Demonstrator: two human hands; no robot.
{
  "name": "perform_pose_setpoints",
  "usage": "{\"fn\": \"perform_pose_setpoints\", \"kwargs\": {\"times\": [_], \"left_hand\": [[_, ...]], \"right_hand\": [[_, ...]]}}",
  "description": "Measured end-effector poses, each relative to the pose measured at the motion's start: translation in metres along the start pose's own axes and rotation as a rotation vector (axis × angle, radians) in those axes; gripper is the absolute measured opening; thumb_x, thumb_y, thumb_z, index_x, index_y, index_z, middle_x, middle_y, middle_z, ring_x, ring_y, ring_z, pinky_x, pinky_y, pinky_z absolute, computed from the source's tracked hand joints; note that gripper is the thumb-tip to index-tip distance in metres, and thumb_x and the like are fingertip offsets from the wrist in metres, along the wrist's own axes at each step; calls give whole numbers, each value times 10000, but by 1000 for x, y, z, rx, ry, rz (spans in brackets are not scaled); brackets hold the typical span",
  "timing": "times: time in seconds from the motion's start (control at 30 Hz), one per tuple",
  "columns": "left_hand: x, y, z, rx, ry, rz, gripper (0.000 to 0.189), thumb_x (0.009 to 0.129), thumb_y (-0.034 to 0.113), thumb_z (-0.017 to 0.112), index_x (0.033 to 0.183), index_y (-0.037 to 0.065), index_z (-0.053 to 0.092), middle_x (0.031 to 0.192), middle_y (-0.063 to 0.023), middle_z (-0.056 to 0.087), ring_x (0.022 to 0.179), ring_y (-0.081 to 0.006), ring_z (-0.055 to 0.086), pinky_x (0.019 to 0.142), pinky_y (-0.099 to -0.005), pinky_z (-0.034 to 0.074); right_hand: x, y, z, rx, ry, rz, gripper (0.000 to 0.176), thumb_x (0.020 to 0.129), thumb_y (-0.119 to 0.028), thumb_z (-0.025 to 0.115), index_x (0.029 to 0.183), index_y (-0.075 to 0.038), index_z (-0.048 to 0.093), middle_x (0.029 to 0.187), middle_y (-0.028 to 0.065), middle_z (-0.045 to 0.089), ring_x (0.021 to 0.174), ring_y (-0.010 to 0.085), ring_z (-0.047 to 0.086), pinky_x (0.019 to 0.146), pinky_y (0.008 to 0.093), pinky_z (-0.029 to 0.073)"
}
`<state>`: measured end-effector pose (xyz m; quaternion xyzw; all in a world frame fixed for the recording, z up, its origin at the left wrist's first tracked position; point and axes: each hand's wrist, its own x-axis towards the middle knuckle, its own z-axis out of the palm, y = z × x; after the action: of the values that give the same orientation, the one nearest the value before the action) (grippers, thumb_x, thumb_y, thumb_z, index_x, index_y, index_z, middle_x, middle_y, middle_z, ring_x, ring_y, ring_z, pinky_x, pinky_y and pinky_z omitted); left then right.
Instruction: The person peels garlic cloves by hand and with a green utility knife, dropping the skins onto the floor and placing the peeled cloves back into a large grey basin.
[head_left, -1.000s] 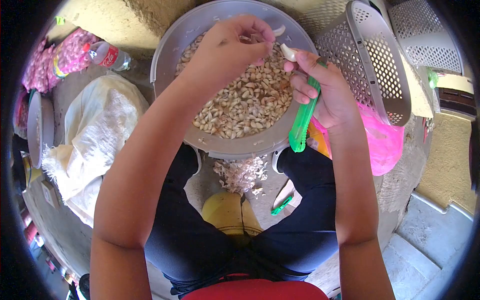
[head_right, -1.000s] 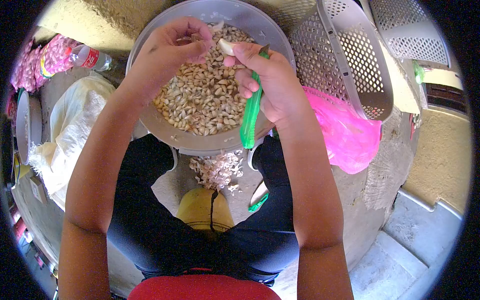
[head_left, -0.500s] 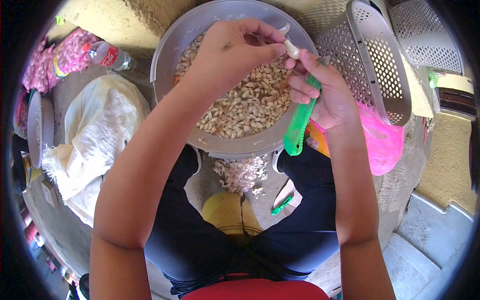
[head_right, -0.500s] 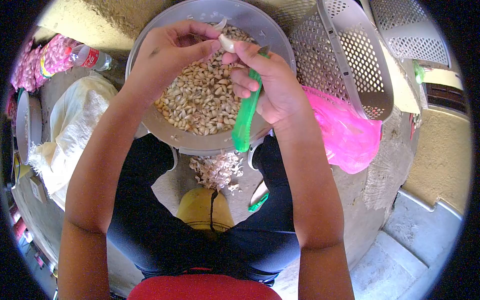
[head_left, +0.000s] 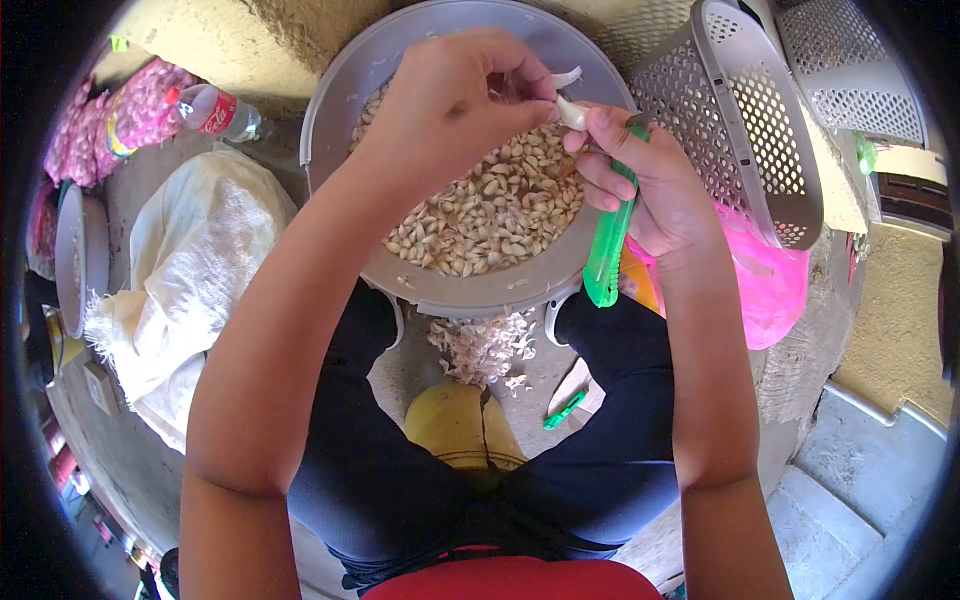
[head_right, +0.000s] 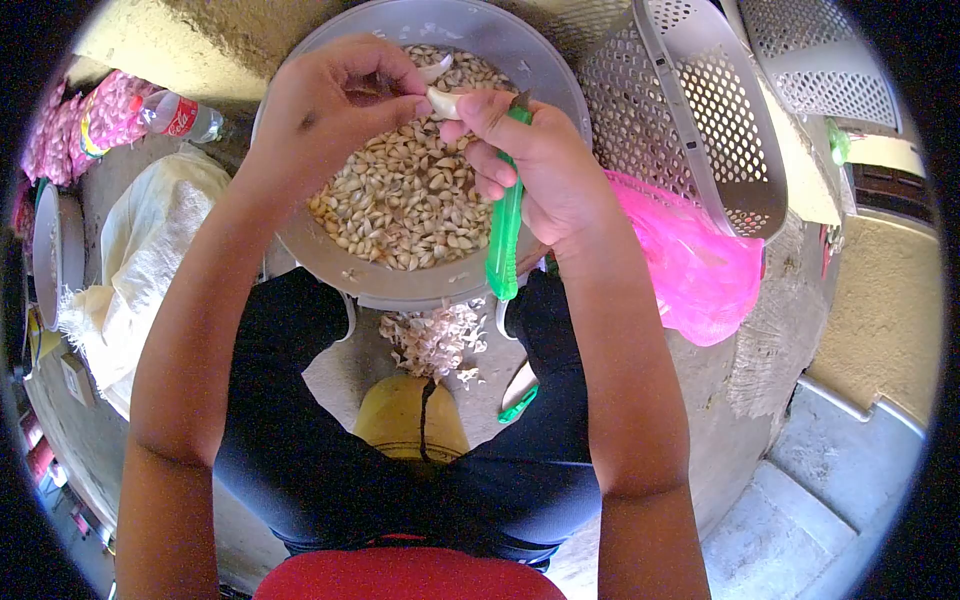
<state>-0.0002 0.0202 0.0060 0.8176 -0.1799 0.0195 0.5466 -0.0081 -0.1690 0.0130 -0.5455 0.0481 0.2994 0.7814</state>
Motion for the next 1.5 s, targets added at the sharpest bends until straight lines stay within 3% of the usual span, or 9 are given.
{"fn": "perform_pose_setpoints", "kwargs": {"times": [0.17, 0.37, 0.47, 0.77, 0.97, 1.17, 1.27, 1.37, 1.5], "left_hand": [[-1, 3, -1, -42, -76, -59, 98, 735, 46, 633, 808, 5, 582, 758, -1, 561, 725, -58, 532, 678, -207, 455], [0, 0, 4, -80, -23, -102, 99, 747, 63, 627, 815, 10, 577, 739, 9, 559, 695, -47, 520, 649, -198, 449], [0, 1, 5, -51, 21, -53, 102, 743, 66, 629, 815, 12, 580, 730, 11, 556, 674, -38, 509, 625, -191, 439], [-2, 2, 12, -168, 5, -172, 100, 729, 93, 641, 777, 20, 592, 662, 47, 516, 623, -19, 461, 561, -171, 378], [-4, -2, 16, -240, -136, -191, 85, 740, 95, 617, 763, 23, 579, 662, 52, 505, 626, -16, 442, 564, -176, 364], [-2, -11, 16, -201, -58, -209, 91, 748, 72, 588, 802, 15, 541, 699, 22, 518, 649, -47, 487, 591, -188, 390], [-1, -13, 9, -195, -12, -252, 106, 752, 63, 582, 823, 9, 526, 707, -3, 525, 657, -68, 509, 595, -198, 405], [0, -20, 6, -189, -41, -224, 117, 757, 74, 590, 828, 11, 522, 702, -13, 525, 642, -71, 508, 584, -203, 407], [-2, -18, 10, -154, -55, -212, 147, 756, 84, 610, 843, 8, 520, 708, -23, 536, 623, -68, 502, 567, -203, 404]], "right_hand": [[1, 1, -4, -53, -41, 37, 270, 821, -243, 581, 967, -18, 551, 758, -2, 547, 454, 19, 349, 425, 178, 275], [2, 3, -2, -14, -24, 11, 233, 824, -236, 576, 916, -24, 549, 753, 4, 544, 457, 22, 353, 425, 175, 286], [2, 1, 2, 76, -34, -6, 213, 825, -234, 573, 892, -35, 539, 771, 14, 547, 461, 29, 359, 431, 181, 307], [8, 10, 0, 416, -33, 0, 139, 839, -205, 554, 891, -78, 533, 779, 15, 529, 461, 39, 362, 438, 188, 329], [9, 10, -1, 599, -42, 1, 165, 831, -247, 570, 874, -90, 540, 781, 15, 504, 450, 39, 353, 438, 184, 325], [8, 6, 0, 340, 152, 27, 243, 790, -288, 619, 888, -74, 558, 693, -8, 484, 437, 35, 343, 425, 190, 310], [7, 1, -7, -238, 192, 44, 244, 774, -246, 630, 907, -53, 564, 660, -17, 478, 432, 33, 335, 417, 192, 303], [0, -19, -14, -495, 269, -60, 180, 779, -180, 607, 889, -45, 562, 685, -4, 516, 442, 37, 341, 415, 188, 303], [1, -59, -91, 333, 39, -285, 200, 825, -137, 527, 953, 16, 537, 755, 50, 570, 462, 47, 349, 427, 180, 319]]}}
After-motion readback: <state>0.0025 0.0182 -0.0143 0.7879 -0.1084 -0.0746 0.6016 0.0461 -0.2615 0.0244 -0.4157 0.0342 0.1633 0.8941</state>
